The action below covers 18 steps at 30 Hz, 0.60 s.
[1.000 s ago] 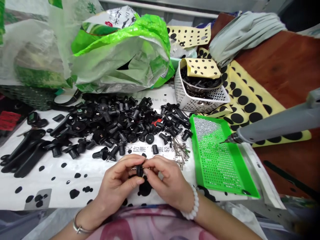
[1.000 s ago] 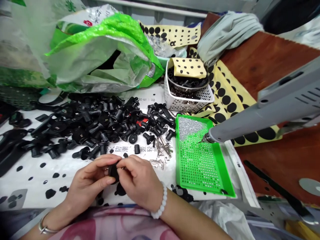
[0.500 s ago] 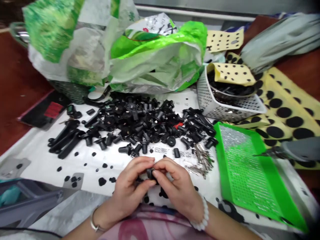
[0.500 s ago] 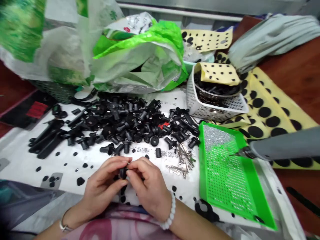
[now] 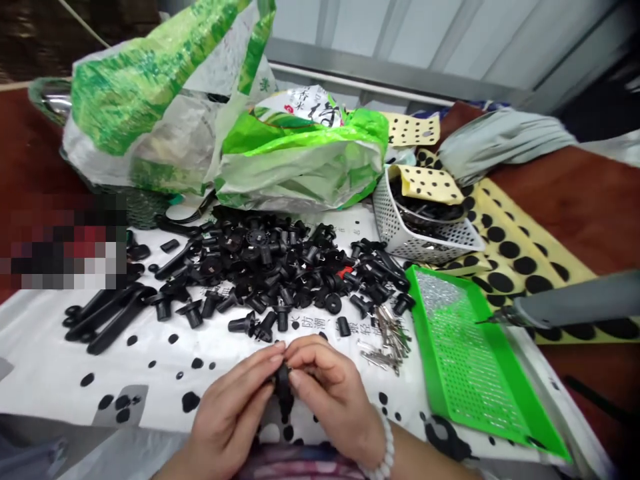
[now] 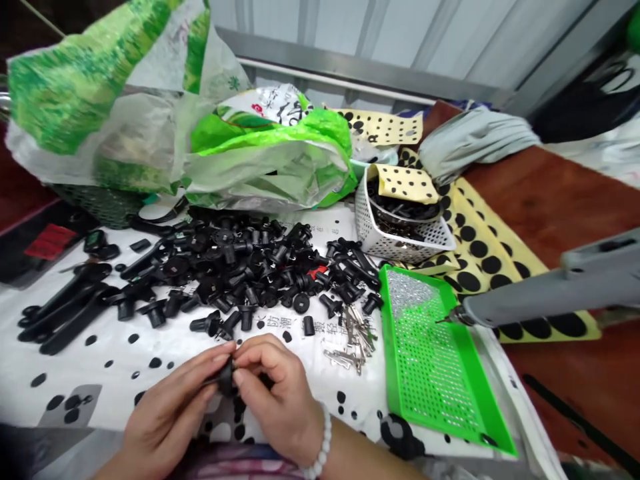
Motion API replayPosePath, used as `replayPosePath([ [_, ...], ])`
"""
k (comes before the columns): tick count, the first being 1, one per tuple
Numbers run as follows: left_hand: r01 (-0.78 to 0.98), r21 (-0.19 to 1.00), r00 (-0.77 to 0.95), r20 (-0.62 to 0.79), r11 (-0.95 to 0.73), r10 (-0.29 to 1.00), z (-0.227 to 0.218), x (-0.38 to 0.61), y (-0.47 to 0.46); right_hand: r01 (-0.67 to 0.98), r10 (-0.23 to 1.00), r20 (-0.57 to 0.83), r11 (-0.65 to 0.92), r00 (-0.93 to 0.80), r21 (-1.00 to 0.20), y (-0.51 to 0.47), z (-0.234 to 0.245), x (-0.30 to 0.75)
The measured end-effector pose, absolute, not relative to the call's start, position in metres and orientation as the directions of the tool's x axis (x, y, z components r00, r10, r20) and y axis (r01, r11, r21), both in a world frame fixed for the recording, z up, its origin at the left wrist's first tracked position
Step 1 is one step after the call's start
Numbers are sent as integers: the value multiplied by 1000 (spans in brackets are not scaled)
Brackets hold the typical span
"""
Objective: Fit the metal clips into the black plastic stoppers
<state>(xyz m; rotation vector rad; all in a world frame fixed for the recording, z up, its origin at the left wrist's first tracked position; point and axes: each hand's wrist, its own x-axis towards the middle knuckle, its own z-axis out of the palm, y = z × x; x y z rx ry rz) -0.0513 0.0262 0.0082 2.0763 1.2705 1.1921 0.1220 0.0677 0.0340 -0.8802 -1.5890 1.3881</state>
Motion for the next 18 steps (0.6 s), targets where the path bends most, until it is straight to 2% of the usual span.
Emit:
replayPosePath([
  [5,602,633,162,500,-487,851,12,-56,29,42,868,280,325,-410,-945,69,38,119],
  [12,672,523,211,543,-524,813,6,-59,34,181,787,385,520,-483,-835,71,39,124],
  [15,669,542,189,539,-509,821,5,-55,38,208,760,414,570,-501,-795,75,38,126],
  [18,618,622,167,493,-480,854,8,-50,42,184,765,408,554,-498,-812,78,37,126],
])
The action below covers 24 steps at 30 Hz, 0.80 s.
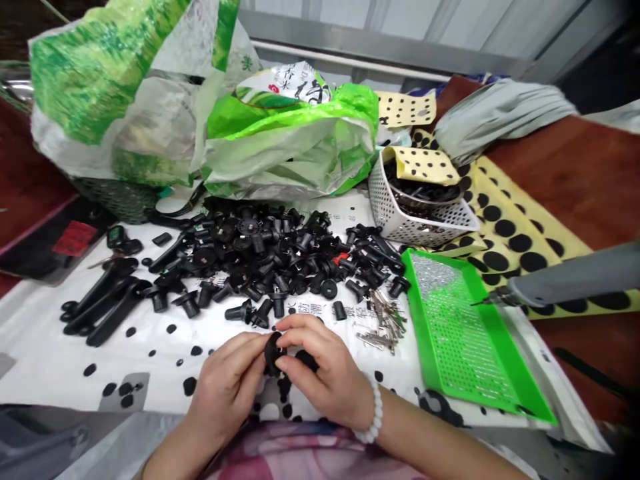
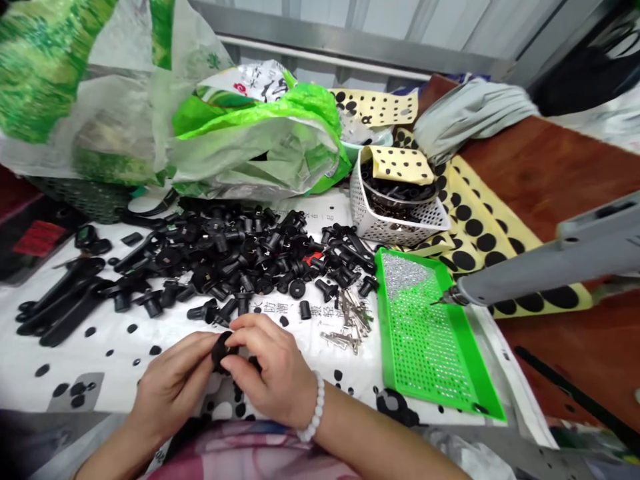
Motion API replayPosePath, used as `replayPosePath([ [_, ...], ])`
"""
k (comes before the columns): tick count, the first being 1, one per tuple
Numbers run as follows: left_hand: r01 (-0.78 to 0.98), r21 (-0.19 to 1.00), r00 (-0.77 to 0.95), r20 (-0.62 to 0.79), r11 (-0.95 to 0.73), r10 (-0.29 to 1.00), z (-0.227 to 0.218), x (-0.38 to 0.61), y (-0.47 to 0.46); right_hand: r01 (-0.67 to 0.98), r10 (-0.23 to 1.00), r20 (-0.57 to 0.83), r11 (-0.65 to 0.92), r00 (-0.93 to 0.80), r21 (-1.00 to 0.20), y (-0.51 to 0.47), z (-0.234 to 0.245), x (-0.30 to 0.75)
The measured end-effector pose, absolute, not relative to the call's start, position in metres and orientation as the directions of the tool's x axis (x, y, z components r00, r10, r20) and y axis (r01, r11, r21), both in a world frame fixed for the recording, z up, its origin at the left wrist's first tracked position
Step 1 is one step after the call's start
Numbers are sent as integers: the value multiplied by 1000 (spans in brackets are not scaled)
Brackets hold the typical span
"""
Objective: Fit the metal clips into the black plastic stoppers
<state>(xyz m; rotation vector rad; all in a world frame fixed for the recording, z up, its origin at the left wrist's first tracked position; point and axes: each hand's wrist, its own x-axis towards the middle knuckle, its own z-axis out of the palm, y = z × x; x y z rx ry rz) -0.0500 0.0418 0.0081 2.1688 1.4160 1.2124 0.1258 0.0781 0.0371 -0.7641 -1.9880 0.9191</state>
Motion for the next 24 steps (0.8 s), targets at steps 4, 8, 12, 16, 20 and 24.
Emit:
replayPosePath([
  [4,564,697,154,437,-442,886,13,-46,45,152,761,424,554,-491,-819,81,38,125],
  [8,524,734,152,419,-432,895,14,-46,46,159,722,475,617,-503,-770,82,38,126],
  [12,464,777,140,410,-426,901,14,-45,47,187,704,506,657,-498,-730,83,38,125],
  [16,457,780,136,413,-427,900,13,-42,50,195,697,515,669,-500,-717,84,40,129],
  [20,513,734,158,430,-446,889,10,-39,50,223,725,473,636,-501,-739,83,38,135],
  [24,551,716,181,399,-429,899,9,-36,50,245,747,424,601,-512,-761,82,33,138],
])
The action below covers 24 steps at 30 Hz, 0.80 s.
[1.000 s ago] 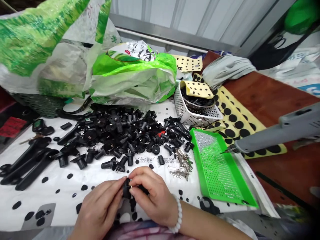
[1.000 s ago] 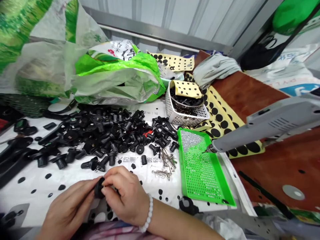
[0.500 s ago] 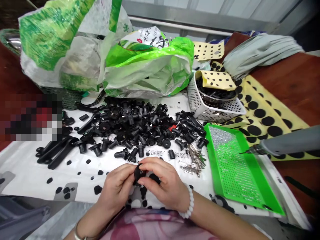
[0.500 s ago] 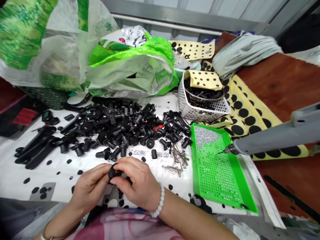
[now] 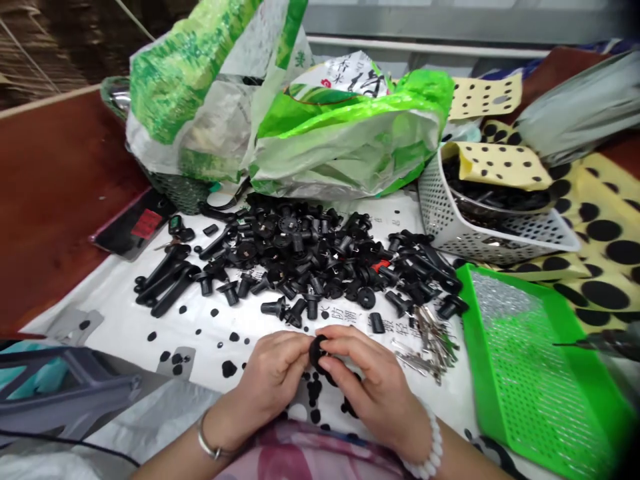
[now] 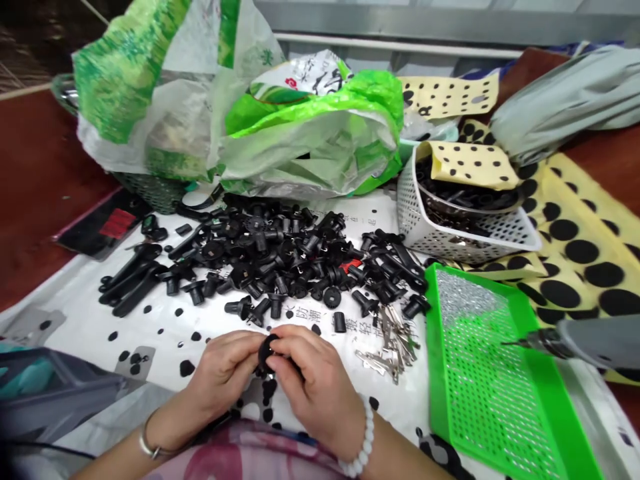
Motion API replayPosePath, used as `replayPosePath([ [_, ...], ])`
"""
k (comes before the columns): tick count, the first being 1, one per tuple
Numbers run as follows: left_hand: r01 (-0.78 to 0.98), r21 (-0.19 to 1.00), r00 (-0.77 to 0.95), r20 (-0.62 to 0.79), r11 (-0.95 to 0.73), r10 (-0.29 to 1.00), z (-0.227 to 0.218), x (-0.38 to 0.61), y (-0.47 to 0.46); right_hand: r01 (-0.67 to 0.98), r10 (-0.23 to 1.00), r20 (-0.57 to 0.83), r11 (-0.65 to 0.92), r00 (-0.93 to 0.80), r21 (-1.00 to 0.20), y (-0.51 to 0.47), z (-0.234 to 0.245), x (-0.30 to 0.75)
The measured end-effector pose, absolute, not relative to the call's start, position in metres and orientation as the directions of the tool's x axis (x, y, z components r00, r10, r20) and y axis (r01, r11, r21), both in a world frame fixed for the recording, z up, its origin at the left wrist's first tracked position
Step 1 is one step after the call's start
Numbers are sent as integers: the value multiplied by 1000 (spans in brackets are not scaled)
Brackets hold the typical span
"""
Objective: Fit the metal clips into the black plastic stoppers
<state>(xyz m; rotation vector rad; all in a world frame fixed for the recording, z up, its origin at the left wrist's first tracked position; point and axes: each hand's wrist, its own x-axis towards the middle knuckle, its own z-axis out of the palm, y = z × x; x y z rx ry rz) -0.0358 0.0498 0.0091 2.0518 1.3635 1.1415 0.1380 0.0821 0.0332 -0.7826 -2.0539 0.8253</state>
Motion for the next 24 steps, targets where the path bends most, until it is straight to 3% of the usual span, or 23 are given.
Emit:
replayPosePath([
  [5,543,731,228,344,-413,911,18,-35,51,200,774,377,532,-508,-823,81,28,137],
  [9,597,655,243,402,-463,883,29,-52,51,163,822,362,469,-439,-868,83,26,142],
  [12,696,588,99,490,-412,866,34,-83,52,198,871,336,423,-359,-884,84,26,153],
  [18,831,555,-322,502,-14,803,35,-136,45,307,913,292,375,-285,-875,77,24,177],
  [24,890,455,-280,500,26,820,31,-145,50,372,921,284,370,-265,-852,69,16,187],
])
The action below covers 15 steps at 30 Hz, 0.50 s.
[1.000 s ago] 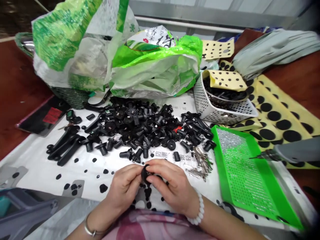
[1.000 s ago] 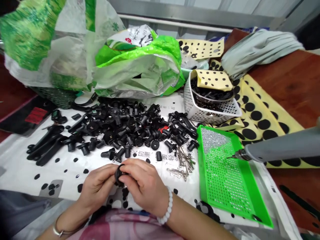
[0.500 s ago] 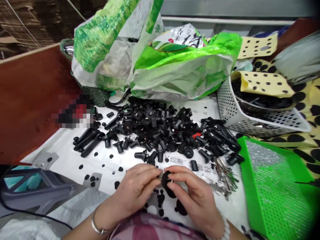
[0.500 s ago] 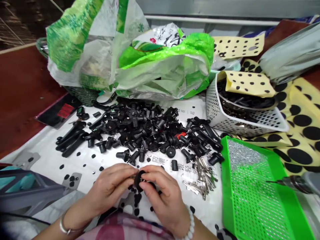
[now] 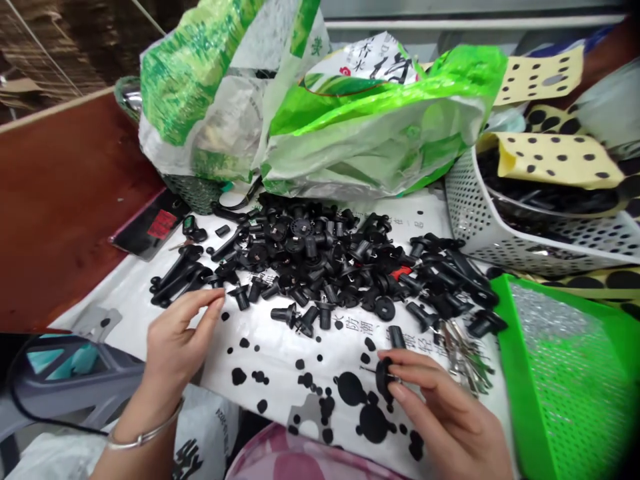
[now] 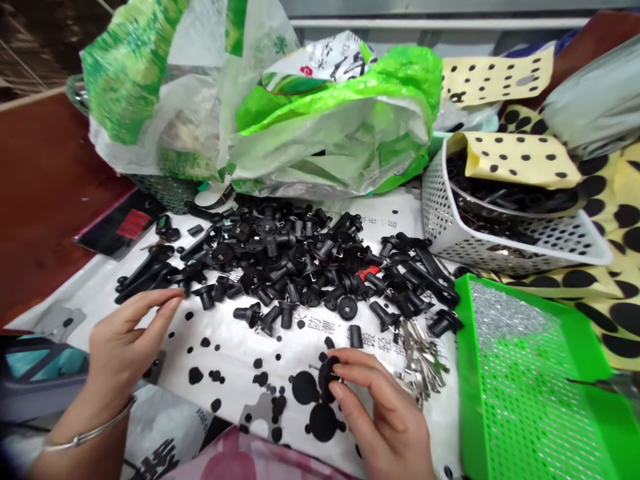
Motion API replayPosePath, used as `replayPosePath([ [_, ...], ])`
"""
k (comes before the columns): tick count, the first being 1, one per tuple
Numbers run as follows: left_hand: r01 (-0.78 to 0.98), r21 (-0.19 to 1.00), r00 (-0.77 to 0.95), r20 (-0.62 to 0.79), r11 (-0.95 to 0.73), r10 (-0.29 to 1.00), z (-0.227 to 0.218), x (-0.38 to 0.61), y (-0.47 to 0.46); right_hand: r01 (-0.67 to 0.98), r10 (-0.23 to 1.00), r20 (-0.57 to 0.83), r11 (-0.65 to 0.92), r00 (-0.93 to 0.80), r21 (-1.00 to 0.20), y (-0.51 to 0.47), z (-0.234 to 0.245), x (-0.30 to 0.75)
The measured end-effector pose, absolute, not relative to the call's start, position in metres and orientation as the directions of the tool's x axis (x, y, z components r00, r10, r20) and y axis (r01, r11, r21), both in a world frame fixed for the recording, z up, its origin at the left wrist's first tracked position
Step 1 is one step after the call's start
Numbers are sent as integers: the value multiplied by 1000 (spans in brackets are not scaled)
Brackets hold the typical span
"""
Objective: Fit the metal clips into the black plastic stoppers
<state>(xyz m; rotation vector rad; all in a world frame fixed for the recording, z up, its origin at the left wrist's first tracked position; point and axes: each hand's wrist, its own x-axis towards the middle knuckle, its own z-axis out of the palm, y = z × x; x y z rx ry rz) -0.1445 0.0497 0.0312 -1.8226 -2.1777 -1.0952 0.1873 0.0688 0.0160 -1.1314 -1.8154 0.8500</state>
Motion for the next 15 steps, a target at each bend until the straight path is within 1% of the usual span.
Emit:
replayPosePath([
  [2,898,439,-257,484,21,836,30,-148,56,386,922,289,372,-256,-844,69,14,189],
  [5,894,448,-264,473,29,841,31,-153,64,393,924,283,367,-256,-843,70,13,190],
  [8,901,432,-266,499,29,825,34,-155,73,388,928,265,353,-262,-852,69,10,190],
  [12,940,336,-149,557,-58,817,37,-149,87,384,928,265,352,-260,-854,68,5,188],
  [15,959,260,-49,545,-113,837,37,-146,102,376,911,304,395,-279,-838,69,2,187],
])
